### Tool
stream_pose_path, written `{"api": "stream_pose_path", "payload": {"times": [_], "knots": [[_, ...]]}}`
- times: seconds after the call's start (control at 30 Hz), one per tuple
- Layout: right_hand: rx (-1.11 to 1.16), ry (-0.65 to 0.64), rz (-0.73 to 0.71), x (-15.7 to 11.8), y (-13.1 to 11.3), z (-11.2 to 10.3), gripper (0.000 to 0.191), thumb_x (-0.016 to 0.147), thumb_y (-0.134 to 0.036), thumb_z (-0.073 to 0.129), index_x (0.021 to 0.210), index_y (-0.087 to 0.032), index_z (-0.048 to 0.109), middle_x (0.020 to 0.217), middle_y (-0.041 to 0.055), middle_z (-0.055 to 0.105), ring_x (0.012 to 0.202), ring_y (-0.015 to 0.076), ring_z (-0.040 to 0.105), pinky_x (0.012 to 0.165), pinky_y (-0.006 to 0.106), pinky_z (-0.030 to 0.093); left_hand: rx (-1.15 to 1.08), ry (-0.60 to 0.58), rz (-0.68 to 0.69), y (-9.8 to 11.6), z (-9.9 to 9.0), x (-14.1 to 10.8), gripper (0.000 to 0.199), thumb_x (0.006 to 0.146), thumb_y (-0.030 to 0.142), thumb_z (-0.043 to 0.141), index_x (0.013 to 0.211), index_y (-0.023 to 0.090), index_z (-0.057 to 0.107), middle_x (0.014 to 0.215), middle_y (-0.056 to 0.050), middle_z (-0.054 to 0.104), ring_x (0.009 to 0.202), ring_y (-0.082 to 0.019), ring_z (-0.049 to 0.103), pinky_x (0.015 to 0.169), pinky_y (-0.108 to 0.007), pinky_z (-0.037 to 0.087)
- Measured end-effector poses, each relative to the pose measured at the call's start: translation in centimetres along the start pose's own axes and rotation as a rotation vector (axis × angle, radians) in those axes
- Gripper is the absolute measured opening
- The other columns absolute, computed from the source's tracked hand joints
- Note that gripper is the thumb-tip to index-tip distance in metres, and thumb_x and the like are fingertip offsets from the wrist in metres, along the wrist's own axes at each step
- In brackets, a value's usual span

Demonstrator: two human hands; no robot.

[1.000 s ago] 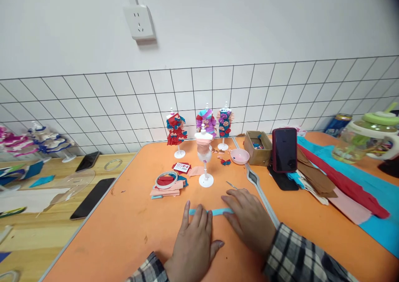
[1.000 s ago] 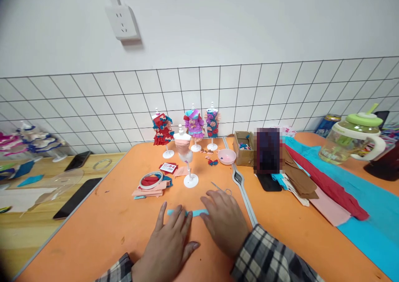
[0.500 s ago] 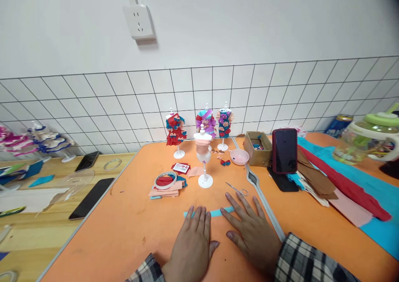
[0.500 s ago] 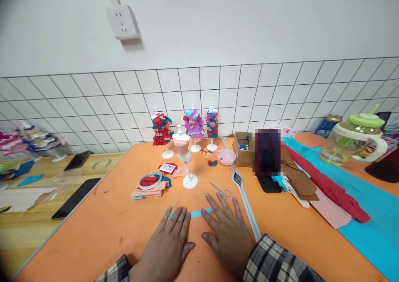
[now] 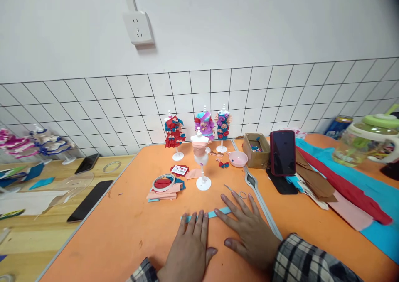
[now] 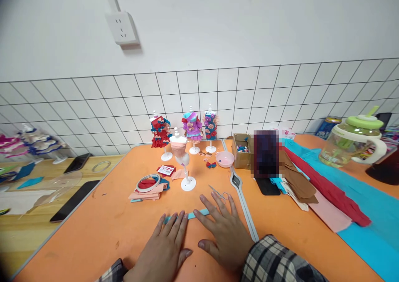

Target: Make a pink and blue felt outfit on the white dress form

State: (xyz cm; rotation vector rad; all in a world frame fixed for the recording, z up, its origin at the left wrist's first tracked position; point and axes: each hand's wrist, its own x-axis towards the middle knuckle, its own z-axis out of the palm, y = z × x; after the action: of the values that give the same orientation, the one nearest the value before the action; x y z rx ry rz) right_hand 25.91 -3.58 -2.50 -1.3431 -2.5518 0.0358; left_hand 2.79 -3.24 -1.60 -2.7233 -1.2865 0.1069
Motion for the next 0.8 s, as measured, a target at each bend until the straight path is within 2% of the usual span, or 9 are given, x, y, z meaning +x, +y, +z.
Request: {"api": "stream_pose_path", "payload": {"times": [0.17, 0.33, 0.5, 0.63, 0.8], "knots": [[0.054, -0.084, 0.039, 0.1, 0.0, 0.4, 0.062, 0.092, -0.063, 0.035, 0.148, -0.041, 0.022, 0.159, 0.0021, 0.011, 0.144, 0.0399, 0.009, 0.105, 0.075, 0.008, -0.019, -0.043, 0.002, 0.1, -0.4, 0.0, 0.06, 0.088, 0.04, 0.057, 0.14, 0.013, 0.046, 0.142, -0.021, 0.046, 0.127, -0.042, 0.047, 0.104, -0.071, 0.027], [0.028, -0.063, 0.103, -0.2, 0.6, 0.3, 0.055, 0.093, -0.06, 0.037, 0.145, -0.045, 0.029, 0.159, 0.0011, 0.011, 0.144, 0.0382, 0.011, 0.105, 0.074, 0.013, -0.045, -0.058, -0.004, 0.0, -0.6, -0.1, 0.059, 0.09, 0.042, 0.054, 0.141, 0.014, 0.045, 0.144, -0.022, 0.043, 0.13, -0.041, 0.045, 0.104, -0.075, 0.021], [-0.014, -0.045, 0.133, -0.5, 1.3, 0.2, 0.051, 0.093, -0.057, 0.04, 0.143, -0.045, 0.033, 0.158, 0.0024, 0.015, 0.144, 0.0372, 0.016, 0.106, 0.071, 0.015, -0.051, -0.059, -0.002, 0.0, -0.8, -0.1, 0.059, 0.089, 0.04, 0.057, 0.141, 0.015, 0.044, 0.145, -0.021, 0.041, 0.131, -0.041, 0.044, 0.105, -0.074, 0.022], [-0.033, -0.038, 0.133, -0.7, 1.9, 0.3, 0.052, 0.093, -0.057, 0.04, 0.143, -0.044, 0.033, 0.158, 0.0023, 0.017, 0.143, 0.0369, 0.017, 0.106, 0.071, 0.015, -0.064, -0.117, -0.011, 0.2, -1.5, 0.0, 0.061, 0.088, 0.039, 0.058, 0.142, 0.013, 0.043, 0.146, -0.021, 0.038, 0.132, -0.04, 0.042, 0.106, -0.07, 0.026], [-0.069, -0.031, 0.188, -1.2, 2.6, 0.7, 0.05, 0.095, -0.055, 0.035, 0.144, -0.044, 0.031, 0.158, 0.0002, 0.018, 0.144, 0.0341, 0.016, 0.107, 0.068, 0.016, -0.101, -0.187, -0.054, 0.3, -1.8, 0.2, 0.063, 0.089, 0.038, 0.057, 0.143, 0.01, 0.04, 0.148, -0.02, 0.033, 0.135, -0.038, 0.039, 0.107, -0.057, 0.038]]}}
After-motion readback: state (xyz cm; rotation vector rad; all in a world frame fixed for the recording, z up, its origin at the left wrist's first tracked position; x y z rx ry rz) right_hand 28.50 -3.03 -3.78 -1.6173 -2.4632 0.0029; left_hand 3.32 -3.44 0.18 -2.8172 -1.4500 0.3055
